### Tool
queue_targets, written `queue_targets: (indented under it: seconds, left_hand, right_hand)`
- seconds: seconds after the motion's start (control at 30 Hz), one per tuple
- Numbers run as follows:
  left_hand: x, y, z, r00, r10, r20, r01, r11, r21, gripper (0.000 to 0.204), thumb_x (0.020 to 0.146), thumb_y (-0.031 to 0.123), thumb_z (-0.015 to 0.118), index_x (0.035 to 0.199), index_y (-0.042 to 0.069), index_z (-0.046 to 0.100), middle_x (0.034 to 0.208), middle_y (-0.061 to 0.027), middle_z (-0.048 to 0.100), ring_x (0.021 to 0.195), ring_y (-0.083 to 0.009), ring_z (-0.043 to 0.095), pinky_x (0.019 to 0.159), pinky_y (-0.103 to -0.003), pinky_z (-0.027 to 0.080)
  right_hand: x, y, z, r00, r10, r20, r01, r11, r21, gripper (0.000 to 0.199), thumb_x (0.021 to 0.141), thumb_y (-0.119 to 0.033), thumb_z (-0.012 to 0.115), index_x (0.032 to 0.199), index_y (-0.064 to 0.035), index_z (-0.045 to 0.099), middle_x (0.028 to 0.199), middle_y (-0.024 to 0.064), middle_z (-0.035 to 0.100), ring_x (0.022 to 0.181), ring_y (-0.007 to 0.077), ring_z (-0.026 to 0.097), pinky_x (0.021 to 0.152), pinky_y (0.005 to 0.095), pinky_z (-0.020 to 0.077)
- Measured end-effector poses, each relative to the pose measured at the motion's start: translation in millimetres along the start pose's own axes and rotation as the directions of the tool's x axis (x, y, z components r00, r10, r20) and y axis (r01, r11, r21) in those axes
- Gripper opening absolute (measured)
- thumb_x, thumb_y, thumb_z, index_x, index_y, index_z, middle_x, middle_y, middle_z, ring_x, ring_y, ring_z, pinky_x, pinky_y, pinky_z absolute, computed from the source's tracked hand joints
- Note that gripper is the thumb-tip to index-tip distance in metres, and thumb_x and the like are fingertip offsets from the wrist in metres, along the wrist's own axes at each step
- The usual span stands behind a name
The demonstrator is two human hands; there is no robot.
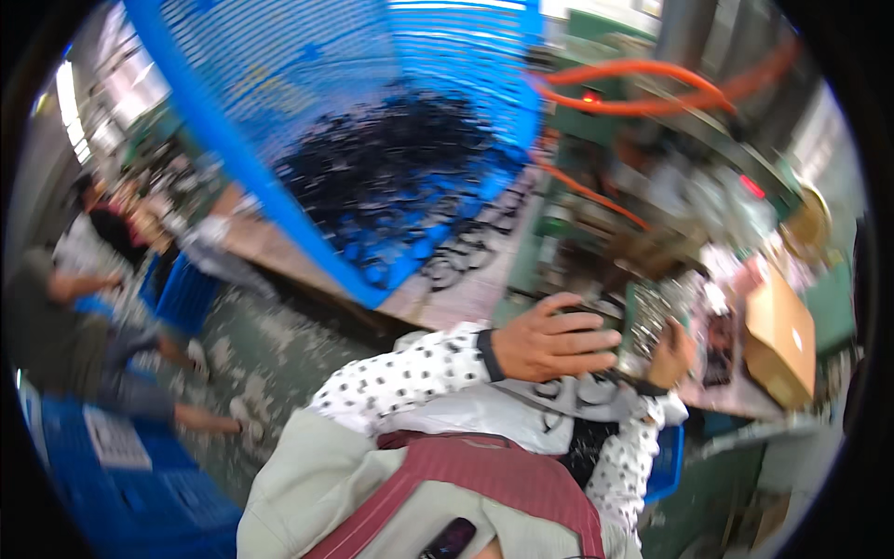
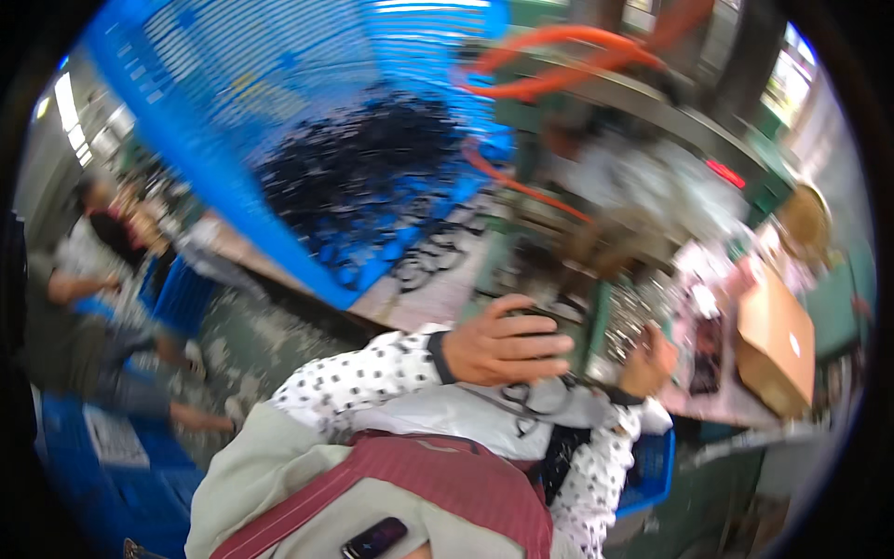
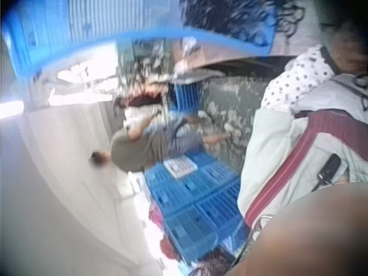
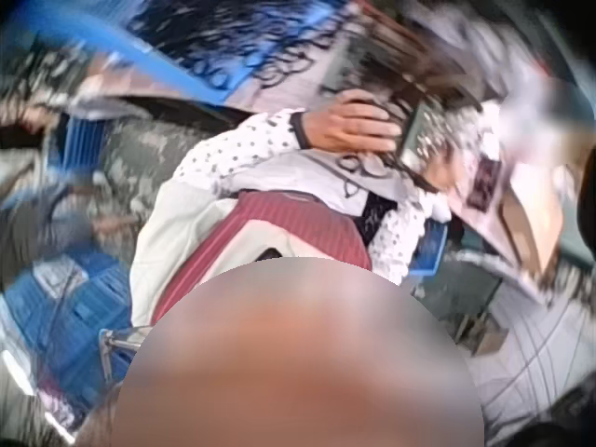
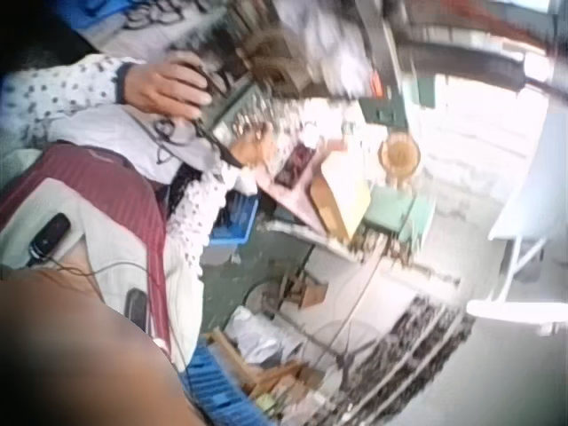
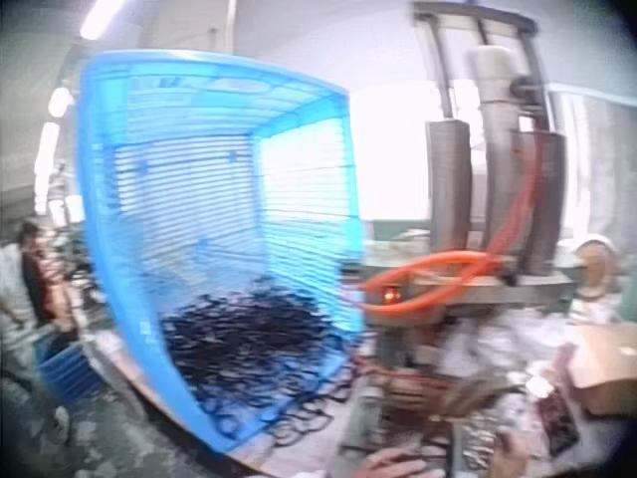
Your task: The person repeatedly picks black rubber rings and small metal pieces, places them into a press machine, and removes the assembled parts. The process is continuous and repetitive, with the person handling the components one at a time.
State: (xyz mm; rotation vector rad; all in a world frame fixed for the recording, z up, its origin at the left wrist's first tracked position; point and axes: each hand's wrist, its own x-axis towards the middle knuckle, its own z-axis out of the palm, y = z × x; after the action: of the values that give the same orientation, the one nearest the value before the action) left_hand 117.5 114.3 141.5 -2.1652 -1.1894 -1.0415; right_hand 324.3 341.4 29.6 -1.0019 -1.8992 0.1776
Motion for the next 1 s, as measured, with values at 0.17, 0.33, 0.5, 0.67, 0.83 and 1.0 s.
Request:
queue_targets:
  seconds: [0.17, 0.33, 0.5, 0.67, 0.83, 1.0]
  left_hand:
    - [-82, -47, -20, 0.977, -0.205, 0.051, 0.183, 0.941, 0.286, 0.023, 0.071, 0.013, 0.065, 0.094, 0.011, 0.064, 0.102, -0.0026, 0.059, 0.082, -0.0212, 0.055, 0.076, -0.037, 0.044]
    - [-161, -88, -27, 0.783, -0.562, 0.266, 0.28, 0.701, 0.656, 0.009, 0.078, 0.022, 0.059, 0.085, 0.019, 0.063, 0.126, -0.001, 0.053, 0.103, -0.0193, 0.049, 0.09, -0.041, 0.034]
    - [-175, -110, -31, 0.83, -0.495, 0.256, 0.259, 0.749, 0.61, 0.008, 0.079, 0.025, 0.061, 0.084, 0.019, 0.064, 0.14, -0.0013, 0.047, 0.117, -0.0224, 0.045, 0.097, -0.047, 0.033]
    - [-141, -110, -50, 0.875, -0.456, 0.165, 0.315, 0.793, 0.521, 0.01, 0.074, 0.015, 0.066, 0.084, 0.015, 0.064, 0.127, -0.0007, 0.057, 0.115, -0.0245, 0.049, 0.097, -0.048, 0.03]
    - [-101, -99, -48, 0.794, -0.592, -0.138, 0.606, 0.754, 0.252, 0.009, 0.085, 0.008, 0.061, 0.094, 0.009, 0.061, 0.089, -0.0071, 0.065, 0.085, -0.0273, 0.061, 0.079, -0.042, 0.043]
    - [-63, -65, -30, 0.534, -0.821, -0.201, 0.802, 0.567, -0.187, 0.011, 0.09, 0.006, 0.055, 0.1, 0.003, 0.06, 0.078, -0.0122, 0.063, 0.071, -0.0308, 0.062, 0.062, -0.037, 0.047]
  right_hand:
    - [0, -11, -9, 0.982, 0.161, 0.1, -0.169, 0.983, 0.07, 0.013, 0.091, -0.017, 0.063, 0.098, -0.007, 0.068, 0.086, 0.0113, 0.065, 0.079, 0.0249, 0.063, 0.071, 0.035, 0.0492]
    - [4, -2, 0, 0.993, 0.055, 0.102, -0.06, 0.997, 0.048, 0.015, 0.091, -0.017, 0.062, 0.102, -0.0081, 0.067, 0.092, 0.012, 0.067, 0.082, 0.0271, 0.064, 0.073, 0.0365, 0.0493]
    - [-4, -1, -5, 0.992, 0.108, 0.058, -0.104, 0.992, -0.069, 0.014, 0.09, -0.015, 0.06, 0.101, -0.0111, 0.069, 0.092, 0.0119, 0.068, 0.085, 0.0307, 0.063, 0.075, 0.0398, 0.0485]
    - [-1, -7, 0, 0.998, -0.06, 0.016, 0.061, 0.993, -0.105, 0.014, 0.078, -0.01, 0.069, 0.091, -0.0138, 0.07, 0.085, 0.0067, 0.069, 0.08, 0.027, 0.062, 0.075, 0.038, 0.0476]
    - [8, -38, -3, 0.998, 0.058, 0.005, -0.058, 0.996, 0.069, 0.013, 0.079, -0.011, 0.07, 0.091, -0.013, 0.07, 0.085, 0.005, 0.069, 0.079, 0.0258, 0.061, 0.073, 0.0375, 0.0471]
    - [20, -59, -6, 0.967, 0.24, 0.084, -0.254, 0.897, 0.362, 0.011, 0.078, -0.005, 0.07, 0.089, -0.0051, 0.071, 0.079, 0.0052, 0.068, 0.065, 0.0166, 0.059, 0.061, 0.0296, 0.0465]
